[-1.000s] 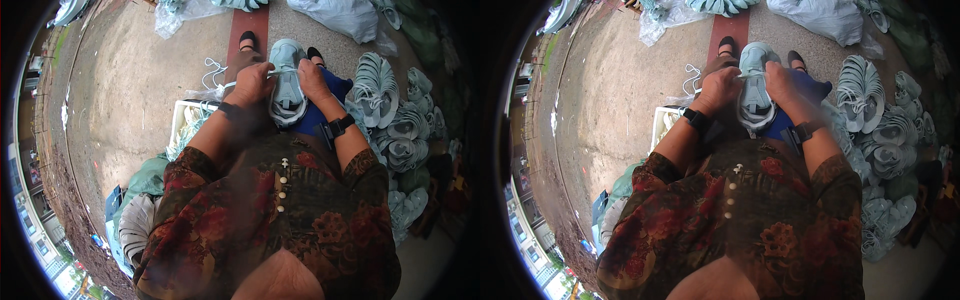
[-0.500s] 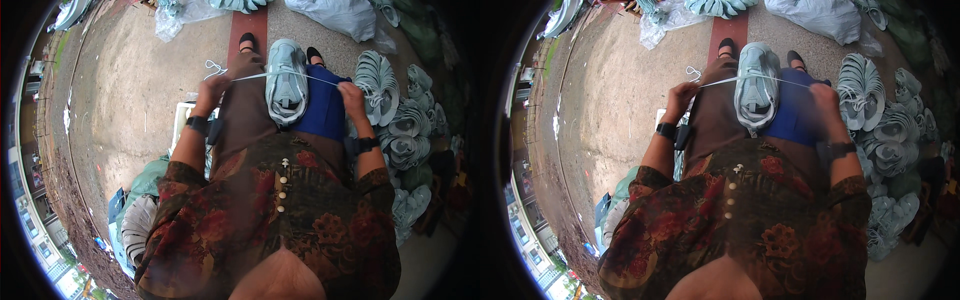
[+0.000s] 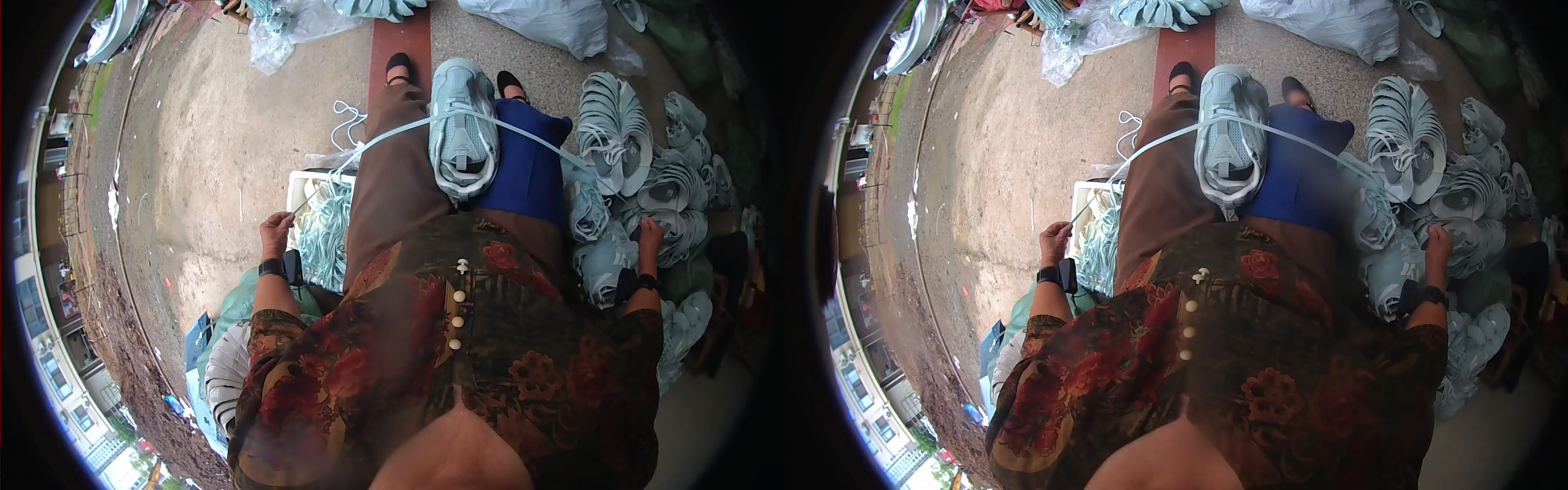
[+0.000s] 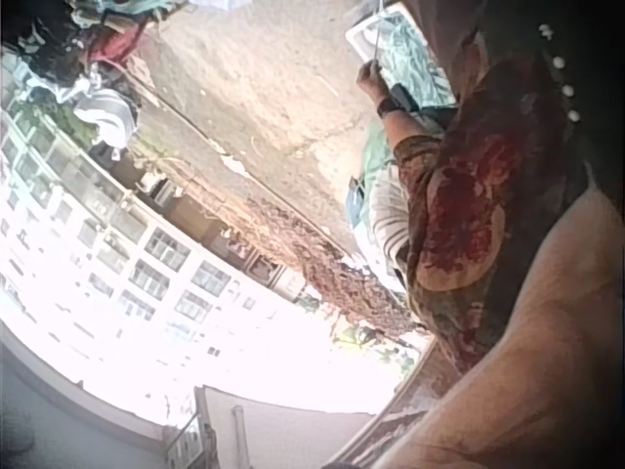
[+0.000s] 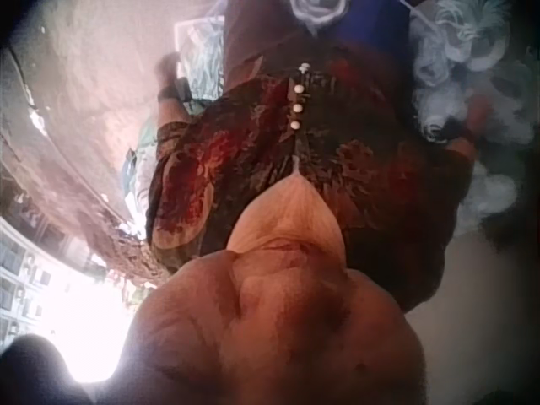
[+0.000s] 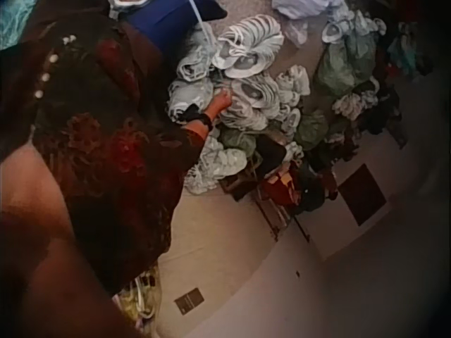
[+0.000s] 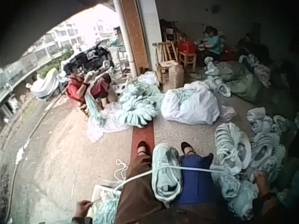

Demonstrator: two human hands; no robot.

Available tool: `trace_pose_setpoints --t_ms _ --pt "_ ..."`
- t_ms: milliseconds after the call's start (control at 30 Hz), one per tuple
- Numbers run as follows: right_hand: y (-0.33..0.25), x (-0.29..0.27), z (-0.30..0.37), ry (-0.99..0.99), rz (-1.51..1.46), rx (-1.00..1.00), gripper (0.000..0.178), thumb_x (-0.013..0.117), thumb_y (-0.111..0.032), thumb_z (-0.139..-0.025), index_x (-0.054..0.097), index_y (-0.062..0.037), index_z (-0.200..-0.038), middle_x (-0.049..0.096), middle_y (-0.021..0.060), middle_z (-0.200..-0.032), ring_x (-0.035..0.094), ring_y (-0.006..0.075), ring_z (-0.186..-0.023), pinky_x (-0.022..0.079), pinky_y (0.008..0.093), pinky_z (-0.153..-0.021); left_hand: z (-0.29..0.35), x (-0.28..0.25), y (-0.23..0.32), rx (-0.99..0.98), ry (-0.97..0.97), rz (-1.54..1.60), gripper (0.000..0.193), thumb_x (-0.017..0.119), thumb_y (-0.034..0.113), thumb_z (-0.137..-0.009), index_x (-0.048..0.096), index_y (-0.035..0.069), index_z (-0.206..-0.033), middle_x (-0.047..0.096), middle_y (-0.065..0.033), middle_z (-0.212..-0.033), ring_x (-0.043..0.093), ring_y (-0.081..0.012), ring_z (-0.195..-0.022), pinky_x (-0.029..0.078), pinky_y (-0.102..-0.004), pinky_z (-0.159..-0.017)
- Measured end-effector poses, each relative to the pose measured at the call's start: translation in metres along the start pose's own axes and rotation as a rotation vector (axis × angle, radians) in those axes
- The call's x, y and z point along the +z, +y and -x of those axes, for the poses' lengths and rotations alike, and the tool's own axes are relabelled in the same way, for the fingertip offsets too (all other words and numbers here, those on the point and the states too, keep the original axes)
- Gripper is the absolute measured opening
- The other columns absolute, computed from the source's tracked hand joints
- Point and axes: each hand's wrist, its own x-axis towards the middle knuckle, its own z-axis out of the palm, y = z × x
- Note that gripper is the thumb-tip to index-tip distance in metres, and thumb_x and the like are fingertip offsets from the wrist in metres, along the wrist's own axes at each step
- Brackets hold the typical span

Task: The person sits on the ground and laces a light green sneaker by threading the laces through the eyelets and tying them. They repeat this process on a second sneaker, handling each shoe one at a time.

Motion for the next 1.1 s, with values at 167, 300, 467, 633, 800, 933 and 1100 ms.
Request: trace_pose_setpoints --t_ms 167,300,467,633,800,933,1100 --pt "0.034 -0.031 -0.031 0.122 0.231 -0.081 0.024 0.052 -0.019 -0.081 0.063 0.0023 -0.081 0.064 0.0168 -0.078 0.061 0.0315 -0.071 0.046 0.0367 -0.066 -0.016 -0.028 0.001 0.152 0.215 -0.027 0.008 0.065 0.006 -0.08 0.068 0.001 -0.085 0.063 -0.0025 -0.07 0.055 -0.0083 -0.06 0.043 -0.0212 -0.055" --pt "0.059 -0.046 -0.053 -0.178 1.013 -0.241 0.024 0.056 -0.023 -0.078 0.065 -0.0011 -0.071 0.063 0.0172 -0.074 0.061 0.0347 -0.067 0.045 0.0434 -0.063 -0.028 -0.046 0.006 -0.004 0.202 -0.103 0.011 0.067 0.009 -0.077 0.068 0.001 -0.084 0.063 -0.0034 -0.066 0.051 -0.0072 -0.052 0.042 -0.0214 -0.049" --pt "0.06 -0.006 -0.045 -0.275 0.679 -0.164 0.023 0.065 -0.026 -0.072 0.062 -0.0055 -0.061 0.06 0.0123 -0.064 0.057 0.0292 -0.052 0.043 0.0392 -0.051 -0.006 -0.048 -0.049 -0.174 0.172 -0.19 0.011 0.068 0.01 -0.075 0.069 0.001 -0.08 0.062 -0.0036 -0.061 0.051 -0.0077 -0.049 0.04 -0.0217 -0.046" --pt "-0.154 0.055 -0.031 -0.583 -0.792 0.393 0.017 0.067 -0.017 -0.077 0.053 -0.013 -0.067 0.044 -0.0059 -0.056 0.038 0.0035 -0.044 0.026 0.021 -0.039 0.019 -0.019 -0.059 -0.097 0.149 -0.661 0.028 0.071 0.029 -0.072 0.068 0.002 -0.068 0.061 -0.006 -0.057 0.053 -0.0138 -0.048 0.043 -0.0327 -0.05" --pt "-0.331 0.102 -0.025 -0.815 -0.969 -0.009 0.008 0.057 -0.008 -0.083 0.057 -0.0014 -0.079 0.051 0.0002 -0.062 0.047 0.0074 -0.052 0.035 0.0202 -0.047 -0.021 0.057 0.034 -0.194 -0.315 0.035 0.026 0.067 0.026 -0.079 0.062 0.003 -0.068 0.057 -0.0027 -0.058 0.052 -0.0111 -0.049 0.038 -0.0261 -0.045" --pt "-0.382 0.131 -0.032 -0.697 -0.9 -0.075 0.01 0.059 -0.007 -0.081 0.059 -0.0004 -0.073 0.051 0.0012 -0.063 0.048 0.0091 -0.053 0.037 0.0217 -0.051 0.004 0.122 0.19 -0.031 -0.71 0.428 0.009 0.062 0.014 -0.084 0.061 0.005 -0.081 0.06 -0.0023 -0.072 0.055 -0.0084 -0.061 0.04 -0.0184 -0.052" --pt "-0.409 0.161 -0.03 -0.31 -0.587 -0.316 0.021 0.064 -0.005 -0.074 0.05 0.0005 -0.059 0.045 0.0032 -0.061 0.044 0.0134 -0.053 0.035 0.0267 -0.052 0.005 0.191 0.239 0.247 -0.697 0.269 0.011 0.062 0.012 -0.082 0.061 0.004 -0.076 0.058 -0.0001 -0.069 0.053 -0.0071 -0.061 0.042 -0.0216 -0.055"
